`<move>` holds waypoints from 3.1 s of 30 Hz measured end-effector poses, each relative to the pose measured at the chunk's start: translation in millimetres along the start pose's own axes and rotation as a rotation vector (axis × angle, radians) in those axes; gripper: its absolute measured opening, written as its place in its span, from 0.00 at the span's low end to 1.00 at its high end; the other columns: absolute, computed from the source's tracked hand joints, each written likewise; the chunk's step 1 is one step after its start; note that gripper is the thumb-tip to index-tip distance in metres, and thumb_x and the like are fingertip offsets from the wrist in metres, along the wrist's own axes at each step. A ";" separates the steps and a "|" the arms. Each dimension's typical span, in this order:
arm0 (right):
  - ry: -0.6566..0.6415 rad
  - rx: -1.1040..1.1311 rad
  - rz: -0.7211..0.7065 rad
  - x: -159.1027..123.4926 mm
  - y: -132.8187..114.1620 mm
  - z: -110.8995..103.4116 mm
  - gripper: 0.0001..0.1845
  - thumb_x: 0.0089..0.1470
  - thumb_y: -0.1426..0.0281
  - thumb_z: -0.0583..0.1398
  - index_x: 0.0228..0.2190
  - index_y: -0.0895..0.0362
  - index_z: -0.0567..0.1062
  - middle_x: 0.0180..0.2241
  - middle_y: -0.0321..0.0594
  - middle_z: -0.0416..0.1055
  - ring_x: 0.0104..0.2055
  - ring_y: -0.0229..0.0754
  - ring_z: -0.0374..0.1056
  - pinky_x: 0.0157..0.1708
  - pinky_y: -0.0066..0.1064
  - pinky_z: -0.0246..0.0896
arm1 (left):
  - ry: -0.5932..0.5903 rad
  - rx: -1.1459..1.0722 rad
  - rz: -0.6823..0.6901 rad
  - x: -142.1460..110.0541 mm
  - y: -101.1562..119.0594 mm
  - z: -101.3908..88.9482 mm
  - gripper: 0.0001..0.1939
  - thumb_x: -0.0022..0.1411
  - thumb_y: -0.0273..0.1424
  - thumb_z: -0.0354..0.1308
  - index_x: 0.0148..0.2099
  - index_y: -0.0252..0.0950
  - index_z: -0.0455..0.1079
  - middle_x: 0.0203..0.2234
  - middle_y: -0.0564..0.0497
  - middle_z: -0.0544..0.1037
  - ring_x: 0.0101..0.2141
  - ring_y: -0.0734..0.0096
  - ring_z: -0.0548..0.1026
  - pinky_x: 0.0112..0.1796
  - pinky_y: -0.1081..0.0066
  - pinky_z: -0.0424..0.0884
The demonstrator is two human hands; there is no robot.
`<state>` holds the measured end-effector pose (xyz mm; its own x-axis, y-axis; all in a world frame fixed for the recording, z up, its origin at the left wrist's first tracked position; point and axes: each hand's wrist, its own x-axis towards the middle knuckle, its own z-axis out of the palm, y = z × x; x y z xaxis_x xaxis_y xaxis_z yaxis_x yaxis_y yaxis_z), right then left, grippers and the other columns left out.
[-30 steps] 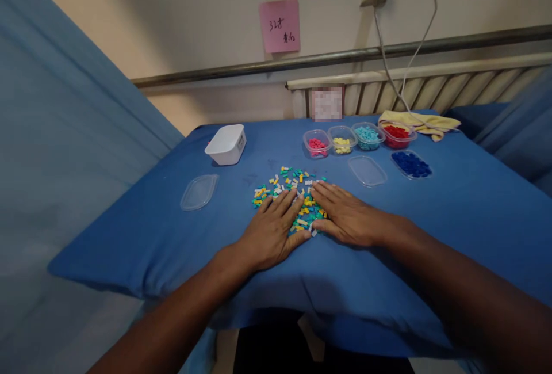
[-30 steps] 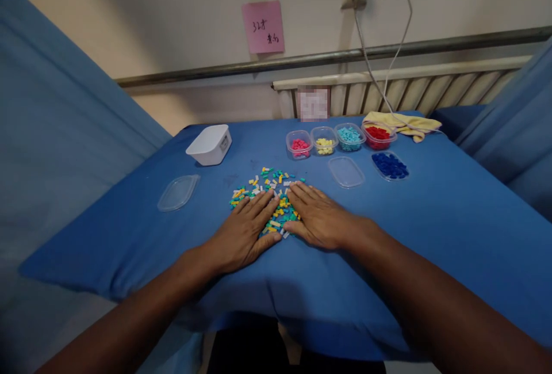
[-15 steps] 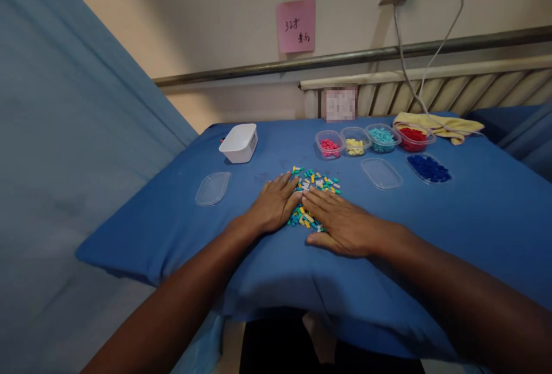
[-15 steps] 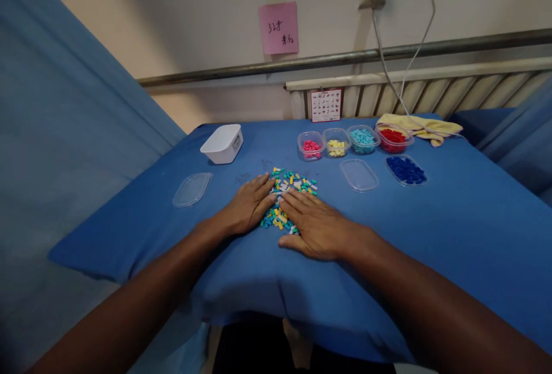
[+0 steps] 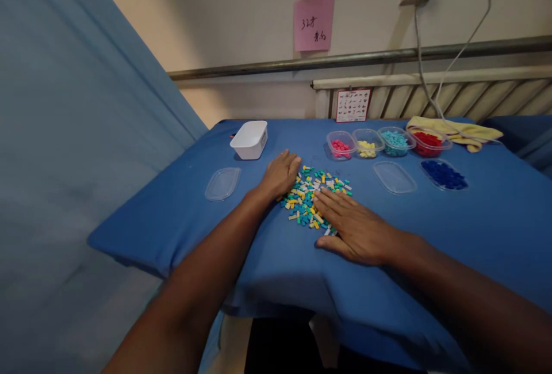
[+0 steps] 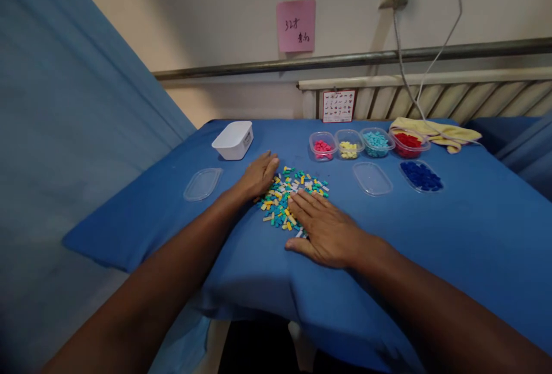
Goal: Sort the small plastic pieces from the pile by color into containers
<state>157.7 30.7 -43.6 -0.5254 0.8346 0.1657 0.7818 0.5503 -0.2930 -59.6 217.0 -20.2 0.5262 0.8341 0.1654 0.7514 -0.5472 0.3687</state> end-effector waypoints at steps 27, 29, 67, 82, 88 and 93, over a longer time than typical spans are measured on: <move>-0.064 -0.162 0.135 52.0 -25.4 -4.7 0.54 0.71 0.35 0.47 0.77 0.65 0.58 0.80 0.59 0.46 0.82 0.64 0.40 0.79 0.61 0.39 | 0.251 -0.453 -0.014 -3.7 -23.6 8.6 0.32 0.80 0.52 0.43 0.47 0.35 0.82 0.48 0.40 0.86 0.50 0.54 0.82 0.56 0.58 0.75; -0.069 -0.132 0.065 42.2 -34.7 -3.0 0.53 0.71 0.36 0.49 0.78 0.63 0.56 0.80 0.58 0.45 0.82 0.63 0.40 0.79 0.60 0.40 | 0.246 -0.447 -0.007 -2.7 -23.9 8.9 0.32 0.80 0.52 0.42 0.45 0.35 0.81 0.47 0.40 0.86 0.50 0.54 0.82 0.56 0.58 0.75; -0.081 0.310 0.217 -20.3 4.0 -80.5 0.09 0.66 0.71 0.61 0.45 0.52 0.81 0.38 0.37 0.80 0.34 0.39 0.74 0.36 0.30 0.66 | 0.250 -0.394 0.017 2.3 -21.8 3.0 0.27 0.77 0.50 0.48 0.29 0.39 0.65 0.23 0.52 0.66 0.29 0.65 0.65 0.31 0.64 0.58; -0.180 0.124 0.186 -27.0 -9.8 -66.3 0.08 0.68 0.69 0.62 0.46 0.53 0.81 0.41 0.42 0.81 0.40 0.45 0.76 0.40 0.34 0.65 | 0.215 -0.356 -0.031 6.2 -25.5 8.1 0.20 0.72 0.45 0.55 0.43 0.36 0.82 0.36 0.46 0.84 0.37 0.60 0.78 0.39 0.62 0.69; -0.186 0.096 0.179 -27.3 -9.0 -64.1 0.08 0.69 0.69 0.62 0.45 0.53 0.82 0.42 0.42 0.82 0.41 0.46 0.77 0.41 0.35 0.66 | 0.214 -0.350 -0.026 7.0 -26.9 8.9 0.19 0.71 0.42 0.56 0.46 0.36 0.84 0.42 0.45 0.86 0.42 0.57 0.81 0.47 0.61 0.73; -0.174 0.062 0.124 -29.2 -11.0 -63.6 0.08 0.70 0.70 0.61 0.45 0.53 0.82 0.42 0.43 0.81 0.42 0.46 0.76 0.43 0.36 0.68 | 0.200 -0.360 -0.033 7.7 -27.8 9.8 0.18 0.71 0.40 0.56 0.48 0.37 0.84 0.43 0.45 0.86 0.44 0.56 0.81 0.49 0.60 0.75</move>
<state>185.8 1.9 14.6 -0.4805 0.8761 -0.0387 0.8248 0.4365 -0.3594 -72.5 237.9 -38.1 0.3898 0.8671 0.3101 0.5604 -0.4906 0.6673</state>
